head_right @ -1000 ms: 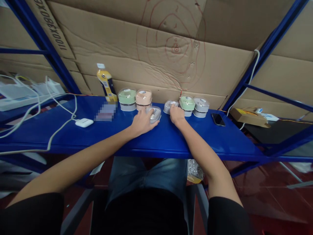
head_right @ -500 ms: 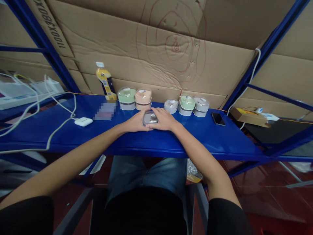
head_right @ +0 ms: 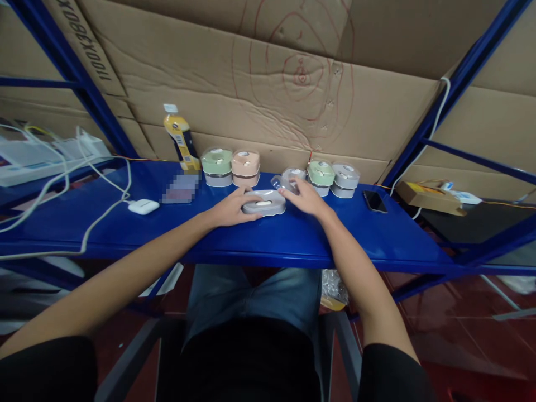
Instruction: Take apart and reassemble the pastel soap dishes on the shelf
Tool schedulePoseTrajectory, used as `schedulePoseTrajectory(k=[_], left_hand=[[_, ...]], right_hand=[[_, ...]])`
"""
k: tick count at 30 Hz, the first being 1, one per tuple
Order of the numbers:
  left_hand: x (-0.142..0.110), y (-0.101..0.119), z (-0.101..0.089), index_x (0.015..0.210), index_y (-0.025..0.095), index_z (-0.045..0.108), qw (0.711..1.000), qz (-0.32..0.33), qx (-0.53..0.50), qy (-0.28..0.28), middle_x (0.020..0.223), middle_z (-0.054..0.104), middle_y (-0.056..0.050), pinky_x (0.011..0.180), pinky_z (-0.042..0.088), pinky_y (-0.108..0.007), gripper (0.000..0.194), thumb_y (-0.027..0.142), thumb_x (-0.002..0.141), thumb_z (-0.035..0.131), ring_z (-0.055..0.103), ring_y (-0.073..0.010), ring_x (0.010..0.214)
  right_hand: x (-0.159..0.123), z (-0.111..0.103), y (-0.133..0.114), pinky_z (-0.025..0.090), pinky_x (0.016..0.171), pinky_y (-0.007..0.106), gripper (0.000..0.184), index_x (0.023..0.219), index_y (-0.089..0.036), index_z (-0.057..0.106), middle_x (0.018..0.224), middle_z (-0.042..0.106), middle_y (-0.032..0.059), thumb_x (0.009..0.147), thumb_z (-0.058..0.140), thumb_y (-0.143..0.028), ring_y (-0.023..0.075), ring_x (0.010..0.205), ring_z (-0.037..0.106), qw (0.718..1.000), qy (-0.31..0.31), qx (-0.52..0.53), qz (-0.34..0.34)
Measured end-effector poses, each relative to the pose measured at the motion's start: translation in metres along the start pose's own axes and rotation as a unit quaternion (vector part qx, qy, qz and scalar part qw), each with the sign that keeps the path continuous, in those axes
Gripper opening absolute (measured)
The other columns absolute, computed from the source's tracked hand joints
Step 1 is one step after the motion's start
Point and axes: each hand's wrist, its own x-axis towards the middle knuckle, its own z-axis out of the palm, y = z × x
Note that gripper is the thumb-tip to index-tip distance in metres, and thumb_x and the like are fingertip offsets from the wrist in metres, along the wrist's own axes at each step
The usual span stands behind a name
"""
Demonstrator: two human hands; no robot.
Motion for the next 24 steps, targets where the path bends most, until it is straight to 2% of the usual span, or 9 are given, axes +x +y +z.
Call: schedulePoseTrajectory(k=[2,5,11,13,16,20,24], left_hand=[[-0.001,0.004,0.0,0.145,0.025,0.079,0.999,-0.013,0.031,-0.002,0.137,0.063,-0.016,0.127,0.049,-0.06,0.061,0.059,0.094,0.077,0.061,-0.0432,0.141],[-0.002,0.01,0.001,0.145,0.023,0.08,0.998,-0.023,0.052,0.005,0.143,0.06,-0.018,0.129,0.047,-0.061,0.06,0.058,0.097,0.075,0.057,-0.0455,0.147],[-0.001,0.011,-0.001,0.136,0.023,0.084,0.997,-0.023,0.023,0.069,0.145,0.063,-0.016,0.13,0.045,-0.064,0.053,0.06,0.102,0.066,0.057,-0.0405,0.145],[0.001,0.009,-0.002,0.133,0.022,0.084,0.993,-0.051,0.011,0.101,0.142,0.064,-0.016,0.13,0.047,-0.063,0.053,0.061,0.101,0.066,0.059,-0.0397,0.142],[0.003,0.004,-0.004,0.129,0.02,0.085,0.981,-0.131,0.013,0.143,0.133,0.064,-0.017,0.127,0.05,-0.061,0.057,0.065,0.1,0.064,0.06,-0.0399,0.14],[0.002,0.0,-0.005,0.129,0.017,0.083,0.97,-0.204,0.043,0.128,0.122,0.065,-0.019,0.121,0.054,-0.064,0.062,0.068,0.1,0.062,0.06,-0.044,0.14],[0.0,-0.001,-0.003,0.126,0.015,0.083,0.967,-0.217,0.077,0.104,0.118,0.066,-0.021,0.116,0.055,-0.069,0.064,0.068,0.097,0.061,0.062,-0.0487,0.135]], right_hand=[[-0.002,-0.011,0.007,0.059,0.104,0.052,0.068,0.144,-0.017,0.067,0.131,0.08,0.0173,0.101,0.064,-0.07,0.0356,0.116,0.075,0.998,-0.015,0.006,0.055],[-0.003,-0.019,0.012,0.059,0.106,0.052,0.068,0.137,-0.017,0.072,0.133,0.08,0.0181,0.1,0.067,-0.074,0.037,0.12,0.076,0.994,-0.038,-0.013,0.103],[0.0,-0.017,0.016,0.06,0.108,0.058,0.072,0.137,-0.018,0.074,0.133,0.08,0.0198,0.099,0.065,-0.078,0.0392,0.122,0.076,0.994,-0.039,-0.031,0.102],[0.001,-0.017,0.018,0.061,0.107,0.059,0.072,0.136,-0.018,0.074,0.133,0.08,0.0201,0.099,0.065,-0.078,0.0401,0.121,0.077,0.993,-0.034,-0.032,0.107],[0.002,-0.018,0.021,0.061,0.106,0.059,0.071,0.134,-0.017,0.075,0.133,0.08,0.0211,0.098,0.066,-0.077,0.0407,0.12,0.077,0.993,-0.036,-0.04,0.106],[0.002,-0.019,0.025,0.061,0.106,0.058,0.073,0.139,-0.016,0.074,0.136,0.079,0.0208,0.091,0.078,-0.072,0.0401,0.122,0.077,0.991,-0.059,-0.071,0.093],[0.002,-0.018,0.03,0.059,0.111,0.056,0.08,0.143,-0.014,0.073,0.143,0.076,0.0219,0.081,0.091,-0.061,0.0407,0.131,0.074,0.984,-0.095,-0.114,0.093]])
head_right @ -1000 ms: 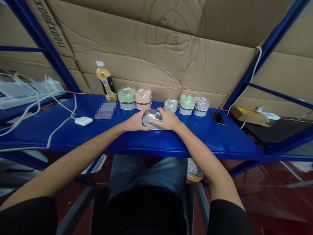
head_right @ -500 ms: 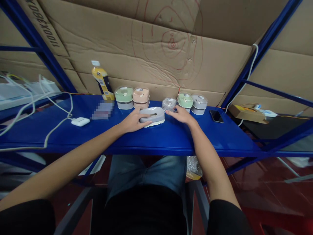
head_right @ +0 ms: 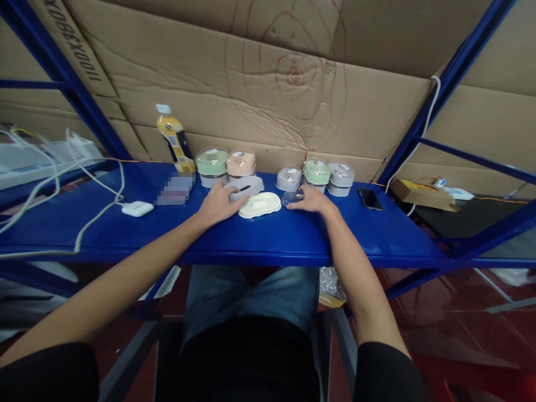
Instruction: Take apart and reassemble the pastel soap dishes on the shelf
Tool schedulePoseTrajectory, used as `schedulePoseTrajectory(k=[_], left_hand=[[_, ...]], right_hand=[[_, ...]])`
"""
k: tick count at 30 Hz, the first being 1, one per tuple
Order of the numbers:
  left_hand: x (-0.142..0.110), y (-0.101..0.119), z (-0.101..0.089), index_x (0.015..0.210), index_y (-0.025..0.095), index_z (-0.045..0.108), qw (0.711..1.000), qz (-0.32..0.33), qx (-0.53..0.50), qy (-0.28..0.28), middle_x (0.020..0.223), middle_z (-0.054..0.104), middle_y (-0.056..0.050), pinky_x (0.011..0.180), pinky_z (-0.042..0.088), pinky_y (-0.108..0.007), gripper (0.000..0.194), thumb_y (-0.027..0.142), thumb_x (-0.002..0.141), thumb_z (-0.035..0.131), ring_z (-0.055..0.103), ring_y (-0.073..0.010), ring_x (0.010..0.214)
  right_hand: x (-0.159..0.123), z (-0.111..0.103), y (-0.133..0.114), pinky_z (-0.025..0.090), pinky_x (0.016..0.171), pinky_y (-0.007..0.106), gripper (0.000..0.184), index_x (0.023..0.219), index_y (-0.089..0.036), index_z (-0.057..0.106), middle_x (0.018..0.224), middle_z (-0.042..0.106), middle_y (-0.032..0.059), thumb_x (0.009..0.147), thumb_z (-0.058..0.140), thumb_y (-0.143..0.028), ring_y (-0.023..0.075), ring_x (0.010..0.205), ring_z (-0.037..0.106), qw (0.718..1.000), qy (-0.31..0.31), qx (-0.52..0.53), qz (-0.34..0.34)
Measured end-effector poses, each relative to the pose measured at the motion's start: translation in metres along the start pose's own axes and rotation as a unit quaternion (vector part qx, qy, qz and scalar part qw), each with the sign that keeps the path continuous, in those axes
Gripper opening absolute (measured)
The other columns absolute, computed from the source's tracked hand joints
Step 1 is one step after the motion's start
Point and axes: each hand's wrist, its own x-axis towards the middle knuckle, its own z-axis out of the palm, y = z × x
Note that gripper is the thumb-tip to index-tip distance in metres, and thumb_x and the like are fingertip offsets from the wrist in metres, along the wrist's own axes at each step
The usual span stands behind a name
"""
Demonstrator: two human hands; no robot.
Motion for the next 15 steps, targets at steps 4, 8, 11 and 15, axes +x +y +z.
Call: schedulePoseTrajectory(k=[4,8,11,15], left_hand=[[0.001,-0.004,0.004,0.124,0.016,0.084,1.0,0.002,0.019,-0.013,0.113,0.066,-0.019,0.114,0.055,-0.069,0.062,0.067,0.096,0.061,0.065,-0.049,0.129],[0.001,-0.003,0.003,0.124,0.015,0.083,1.0,0.004,0.011,-0.016,0.112,0.067,-0.019,0.116,0.054,-0.069,0.061,0.065,0.098,0.062,0.063,-0.0491,0.132],[-0.002,0.004,0.0,0.129,0.016,0.08,0.999,0.039,-0.019,-0.017,0.121,0.067,-0.018,0.121,0.053,-0.063,0.058,0.062,0.1,0.062,0.061,-0.0452,0.139],[-0.008,0.015,0.001,0.143,0.019,0.072,0.992,0.108,-0.065,-0.031,0.142,0.064,-0.017,0.125,0.051,-0.056,0.059,0.06,0.1,0.068,0.065,-0.0391,0.138]], right_hand=[[0.003,0.003,0.004,0.059,0.114,0.056,0.088,0.151,-0.011,0.068,0.15,0.072,0.0258,0.08,0.093,-0.057,0.0428,0.138,0.071,0.999,-0.021,-0.027,0.011],[0.003,0.002,0.007,0.055,0.121,0.054,0.098,0.157,-0.007,0.063,0.157,0.067,0.0283,0.08,0.094,-0.058,0.0433,0.145,0.067,0.999,-0.036,-0.029,0.009],[0.003,-0.002,0.011,0.055,0.122,0.052,0.101,0.159,-0.01,0.063,0.158,0.068,0.0248,0.075,0.098,-0.054,0.0426,0.143,0.069,0.999,-0.042,-0.007,0.008],[0.002,-0.008,0.015,0.06,0.114,0.058,0.094,0.152,-0.013,0.071,0.142,0.078,0.0224,0.073,0.1,-0.055,0.045,0.13,0.075,0.999,0.021,0.021,0.021]])
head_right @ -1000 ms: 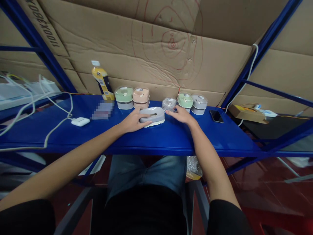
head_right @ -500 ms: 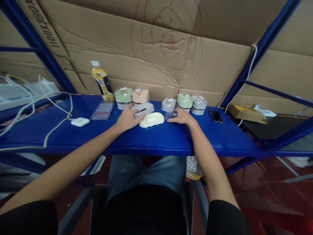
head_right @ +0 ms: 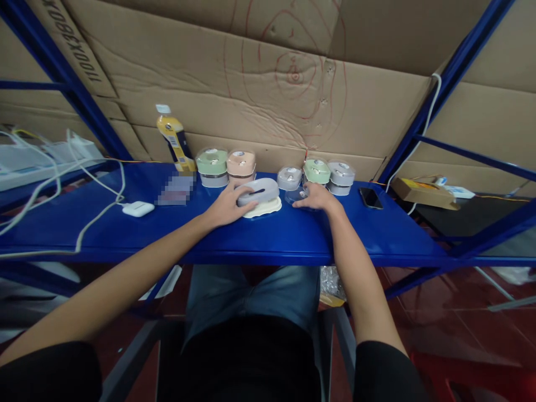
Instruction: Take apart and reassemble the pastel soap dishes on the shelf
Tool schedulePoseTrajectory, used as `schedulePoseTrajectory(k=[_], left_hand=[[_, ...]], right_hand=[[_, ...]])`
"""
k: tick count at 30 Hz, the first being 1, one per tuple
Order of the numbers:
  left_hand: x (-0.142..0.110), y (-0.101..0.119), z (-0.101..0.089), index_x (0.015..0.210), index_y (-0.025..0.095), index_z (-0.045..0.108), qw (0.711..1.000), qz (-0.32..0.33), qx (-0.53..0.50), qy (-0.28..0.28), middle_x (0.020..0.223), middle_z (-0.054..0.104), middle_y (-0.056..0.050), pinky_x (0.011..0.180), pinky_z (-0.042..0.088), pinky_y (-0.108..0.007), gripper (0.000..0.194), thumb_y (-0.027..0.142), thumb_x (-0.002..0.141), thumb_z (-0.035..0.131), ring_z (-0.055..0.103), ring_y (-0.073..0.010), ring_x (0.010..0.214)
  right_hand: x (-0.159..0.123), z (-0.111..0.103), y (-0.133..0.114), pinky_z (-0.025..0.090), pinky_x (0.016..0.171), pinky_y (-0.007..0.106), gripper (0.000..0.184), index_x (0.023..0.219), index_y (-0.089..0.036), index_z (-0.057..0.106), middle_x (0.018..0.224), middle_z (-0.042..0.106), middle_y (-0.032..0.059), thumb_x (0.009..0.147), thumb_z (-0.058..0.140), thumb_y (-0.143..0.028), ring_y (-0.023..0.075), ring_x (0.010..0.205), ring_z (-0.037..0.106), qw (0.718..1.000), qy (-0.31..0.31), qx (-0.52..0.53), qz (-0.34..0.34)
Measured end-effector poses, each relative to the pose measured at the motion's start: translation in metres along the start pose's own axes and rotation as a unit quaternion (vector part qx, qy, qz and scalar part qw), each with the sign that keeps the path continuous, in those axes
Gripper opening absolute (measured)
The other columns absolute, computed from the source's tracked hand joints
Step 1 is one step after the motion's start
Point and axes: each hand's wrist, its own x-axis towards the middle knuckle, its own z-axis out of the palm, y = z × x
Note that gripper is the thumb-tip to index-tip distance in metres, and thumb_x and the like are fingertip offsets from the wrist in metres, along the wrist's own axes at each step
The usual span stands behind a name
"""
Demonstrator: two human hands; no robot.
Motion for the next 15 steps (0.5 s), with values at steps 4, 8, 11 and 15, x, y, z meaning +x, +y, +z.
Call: schedulePoseTrajectory(k=[4,8,11,15], left_hand=[[0.0,0.001,0.008,0.157,0.014,0.057,0.999,0.021,-0.027,-0.022,0.157,0.059,-0.023,0.127,0.049,-0.057,0.08,0.062,0.095,0.075,0.062,-0.0422,0.146],[0.004,-0.004,0.016,0.164,0.015,0.045,0.996,0.053,-0.068,-0.034,0.166,0.056,-0.025,0.129,0.047,-0.06,0.102,0.062,0.084,0.087,0.058,-0.0446,0.153],[0.005,-0.003,0.02,0.167,0.016,0.04,0.991,0.072,-0.1,-0.042,0.168,0.055,-0.027,0.128,0.048,-0.062,0.115,0.063,0.077,0.093,0.058,-0.0467,0.154],[0.003,0.003,0.023,0.172,0.015,0.032,0.989,0.068,-0.118,-0.051,0.168,0.054,-0.029,0.126,0.049,-0.064,0.131,0.067,0.072,0.097,0.057,-0.049,0.155]], right_hand=[[0.001,0.0,-0.002,0.056,0.117,0.063,0.09,0.152,-0.017,0.072,0.143,0.077,0.0207,0.077,0.095,-0.061,0.0448,0.133,0.072,0.987,0.112,0.068,-0.093],[0.006,0.012,-0.017,0.05,0.126,0.057,0.091,0.157,-0.025,0.069,0.161,0.067,0.0148,0.078,0.094,-0.063,0.0381,0.144,0.066,0.957,0.073,0.135,-0.244],[0.009,0.024,-0.033,0.049,0.128,0.057,0.089,0.156,-0.027,0.07,0.158,0.07,0.0131,0.077,0.095,-0.06,0.0363,0.144,0.066,0.942,0.01,0.133,-0.308],[0.01,0.036,-0.047,0.05,0.126,0.06,0.083,0.151,-0.024,0.074,0.15,0.073,0.0152,0.078,0.095,-0.056,0.0379,0.141,0.068,0.936,-0.017,0.123,-0.33]])
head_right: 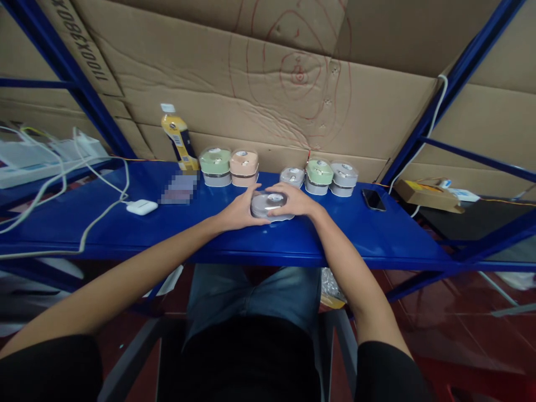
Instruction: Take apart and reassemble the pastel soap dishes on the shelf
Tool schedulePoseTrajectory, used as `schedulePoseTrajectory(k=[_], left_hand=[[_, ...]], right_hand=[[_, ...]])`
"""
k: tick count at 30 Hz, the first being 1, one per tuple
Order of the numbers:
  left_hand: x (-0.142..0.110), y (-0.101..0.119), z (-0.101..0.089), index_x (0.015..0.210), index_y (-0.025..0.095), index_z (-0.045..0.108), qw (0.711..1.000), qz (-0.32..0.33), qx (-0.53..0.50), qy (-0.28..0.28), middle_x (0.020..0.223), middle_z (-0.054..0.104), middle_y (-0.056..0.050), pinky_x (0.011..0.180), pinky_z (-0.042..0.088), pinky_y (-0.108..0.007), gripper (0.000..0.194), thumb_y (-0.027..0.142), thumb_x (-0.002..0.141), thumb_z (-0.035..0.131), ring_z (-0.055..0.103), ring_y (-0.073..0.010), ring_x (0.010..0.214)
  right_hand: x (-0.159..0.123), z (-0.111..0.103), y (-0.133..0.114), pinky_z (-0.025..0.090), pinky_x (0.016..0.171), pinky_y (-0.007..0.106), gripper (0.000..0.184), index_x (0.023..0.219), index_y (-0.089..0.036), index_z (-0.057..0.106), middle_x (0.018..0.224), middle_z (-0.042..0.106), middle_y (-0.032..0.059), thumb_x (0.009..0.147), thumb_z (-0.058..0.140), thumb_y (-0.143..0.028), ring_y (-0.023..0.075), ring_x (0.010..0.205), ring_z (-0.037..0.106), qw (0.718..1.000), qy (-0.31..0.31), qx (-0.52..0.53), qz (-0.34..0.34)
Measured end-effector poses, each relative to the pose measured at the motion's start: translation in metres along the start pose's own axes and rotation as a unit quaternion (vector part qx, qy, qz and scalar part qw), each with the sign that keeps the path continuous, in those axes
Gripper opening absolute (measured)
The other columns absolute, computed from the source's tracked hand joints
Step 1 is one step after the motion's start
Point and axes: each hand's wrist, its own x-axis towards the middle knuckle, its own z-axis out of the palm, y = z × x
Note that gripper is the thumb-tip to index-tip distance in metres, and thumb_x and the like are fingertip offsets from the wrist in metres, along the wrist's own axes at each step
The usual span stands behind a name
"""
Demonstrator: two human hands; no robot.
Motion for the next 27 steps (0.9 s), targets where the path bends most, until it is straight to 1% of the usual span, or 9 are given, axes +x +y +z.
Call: schedulePoseTrajectory(k=[3,7,11,14,16,18,21,24,27], left_hand=[[0.0,0.003,0.0,0.171,0.014,0.034,1.0,-0.007,0.013,-0.003,0.168,0.054,-0.029,0.129,0.047,-0.062,0.128,0.066,0.073,0.097,0.056,-0.0476,0.156],[-0.002,0.005,-0.004,0.163,0.018,0.047,0.999,0.013,0.044,-0.015,0.166,0.058,-0.022,0.13,0.047,-0.057,0.104,0.065,0.081,0.092,0.057,-0.0432,0.155],[-0.01,0.012,-0.014,0.164,0.017,0.049,0.993,0.01,0.112,-0.02,0.159,0.063,-0.021,0.125,0.051,-0.053,0.09,0.063,0.093,0.081,0.062,-0.0408,0.149],[-0.017,0.028,-0.022,0.16,0.016,0.055,0.975,-0.034,0.22,-0.02,0.144,0.07,-0.022,0.112,0.058,-0.051,0.073,0.06,0.103,0.071,0.07,-0.0414,0.136],[-0.018,0.042,-0.023,0.154,0.014,0.06,0.952,-0.068,0.296,-0.023,0.136,0.072,-0.023,0.103,0.061,-0.049,0.065,0.059,0.107,0.067,0.073,-0.0431,0.129],[-0.016,0.054,-0.022,0.152,0.014,0.061,0.933,-0.089,0.349,-0.029,0.134,0.072,-0.025,0.097,0.061,-0.047,0.061,0.058,0.11,0.063,0.073,-0.044,0.127],[-0.008,0.063,-0.016,0.155,0.016,0.058,0.918,-0.1,0.382,-0.031,0.138,0.071,-0.026,0.095,0.061,-0.046,0.06,0.057,0.111,0.061,0.074,-0.0444,0.126],[0.004,0.064,-0.009,0.155,0.016,0.057,0.916,-0.11,0.385,-0.028,0.142,0.069,-0.027,0.094,0.06,-0.047,0.06,0.055,0.111,0.062,0.074,-0.0454,0.124],[0.018,0.062,-0.004,0.157,0.013,0.055,0.918,-0.129,0.373,-0.032,0.146,0.066,-0.03,0.098,0.06,-0.05,0.062,0.051,0.109,0.063,0.072,-0.0471,0.127]], right_hand=[[0.0,0.004,-0.001,0.051,0.126,0.058,0.08,0.15,-0.024,0.074,0.151,0.073,0.0146,0.079,0.095,-0.056,0.037,0.141,0.068,1.0,-0.003,0.01,-0.001],[-0.005,0.002,0.002,0.049,0.129,0.056,0.078,0.149,-0.028,0.074,0.153,0.072,0.012,0.08,0.097,-0.055,0.0347,0.144,0.067,1.0,-0.008,0.028,-0.002],[-0.01,-0.001,0.012,0.048,0.13,0.058,0.076,0.145,-0.027,0.076,0.154,0.07,0.0138,0.078,0.101,-0.053,0.0358,0.146,0.066,0.999,0.032,0.003,0.012],[-0.011,0.0,0.02,0.058,0.117,0.057,0.076,0.145,-0.024,0.075,0.145,0.073,0.0152,0.078,0.102,-0.047,0.0351,0.131,0.073,0.994,0.079,-0.04,0.06],[-0.009,0.003,0.023,0.063,0.108,0.055,0.066,0.143,-0.022,0.075,0.135,0.076,0.0151,0.084,0.097,-0.041,0.0331,0.117,0.076,0.986,0.098,-0.082,0.103],[-0.006,0.007,0.022,0.063,0.107,0.055,0.052,0.142,-0.021,0.075,0.13,0.076,0.0151,0.093,0.086,-0.035,0.0315,0.111,0.076,0.977,0.106,-0.132,0.131],[0.002,0.013,0.016,0.056,0.116,0.058,0.043,0.144,-0.019,0.073,0.145,0.072,0.0188,0.102,0.067,-0.026,0.0355,0.127,0.07,0.957,0.115,-0.223,0.148],[0.01,0.017,0.01,0.044,0.127,0.062,0.051,0.151,-0.013,0.067,0.168,0.058,0.0233,0.102,0.06,-0.021,0.0431,0.154,0.051,0.929,0.117,-0.315,0.155],[0.014,0.019,0.011,0.034,0.134,0.064,0.06,0.16,-0.01,0.058,0.179,0.047,0.0231,0.101,0.057,-0.023,0.0443,0.166,0.038,0.918,0.079,-0.349,0.17]])
